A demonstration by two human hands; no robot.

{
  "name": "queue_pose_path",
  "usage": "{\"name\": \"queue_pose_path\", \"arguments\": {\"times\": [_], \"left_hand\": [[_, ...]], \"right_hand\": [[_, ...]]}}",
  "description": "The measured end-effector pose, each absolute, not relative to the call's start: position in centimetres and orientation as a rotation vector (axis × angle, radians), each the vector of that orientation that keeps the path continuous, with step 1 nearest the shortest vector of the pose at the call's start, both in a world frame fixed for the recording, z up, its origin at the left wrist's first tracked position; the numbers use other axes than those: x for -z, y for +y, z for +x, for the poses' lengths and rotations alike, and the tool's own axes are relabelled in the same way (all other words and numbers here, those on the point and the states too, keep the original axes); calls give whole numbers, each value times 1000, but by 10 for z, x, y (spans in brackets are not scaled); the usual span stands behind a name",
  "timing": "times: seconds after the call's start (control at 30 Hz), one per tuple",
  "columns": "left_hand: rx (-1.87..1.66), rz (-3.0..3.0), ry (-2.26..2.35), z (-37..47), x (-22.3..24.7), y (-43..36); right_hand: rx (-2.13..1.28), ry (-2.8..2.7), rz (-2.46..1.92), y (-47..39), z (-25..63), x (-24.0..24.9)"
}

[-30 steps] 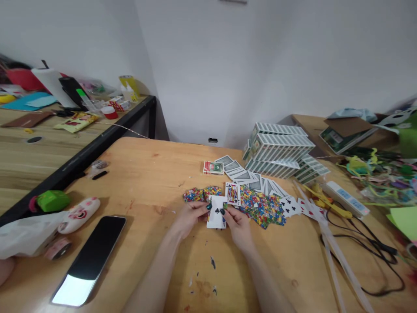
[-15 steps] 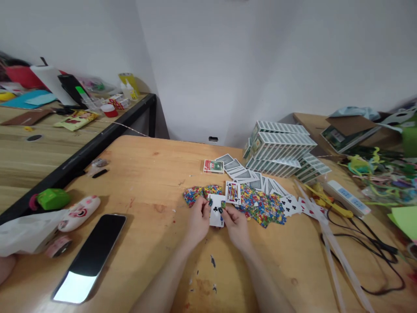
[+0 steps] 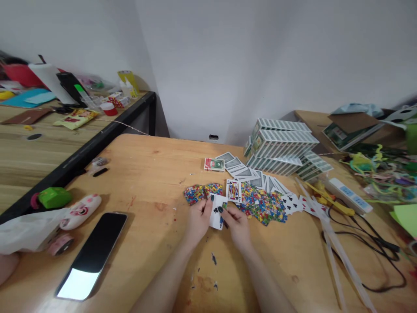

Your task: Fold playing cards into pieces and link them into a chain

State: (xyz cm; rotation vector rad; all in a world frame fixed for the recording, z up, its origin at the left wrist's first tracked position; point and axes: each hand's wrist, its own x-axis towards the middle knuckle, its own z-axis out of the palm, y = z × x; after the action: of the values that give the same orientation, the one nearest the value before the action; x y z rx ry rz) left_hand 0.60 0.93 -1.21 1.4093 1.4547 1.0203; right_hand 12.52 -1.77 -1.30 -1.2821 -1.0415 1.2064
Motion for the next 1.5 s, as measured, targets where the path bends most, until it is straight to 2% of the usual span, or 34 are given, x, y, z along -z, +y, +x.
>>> {"name": "queue_pose_path", "arguments": {"times": [0.3,0.43,0.53,0.83,1.2,1.5], "left_hand": [[-1007,1362,1182,6,13,10],[-1069,1192,1211,5,13,13],[-1068,1221,1225,-2,13,17],[-706,1677,1194,-26,8,20],[-816,1296,1220,-11,7,19],[-874,1180,1254,-5,5,18]], "right_hand": [[-1195,-708,-1257,-12,131,22],[-1278,-831,-1232,-15,130,17],[-1214,-929,-1280,-16,128,13],[-1045,-1070,-1349,-13,134,23],[-1440,-1012,-1276,-21,123,18],[-1399,-947,-1345,-25,113,15]]}}
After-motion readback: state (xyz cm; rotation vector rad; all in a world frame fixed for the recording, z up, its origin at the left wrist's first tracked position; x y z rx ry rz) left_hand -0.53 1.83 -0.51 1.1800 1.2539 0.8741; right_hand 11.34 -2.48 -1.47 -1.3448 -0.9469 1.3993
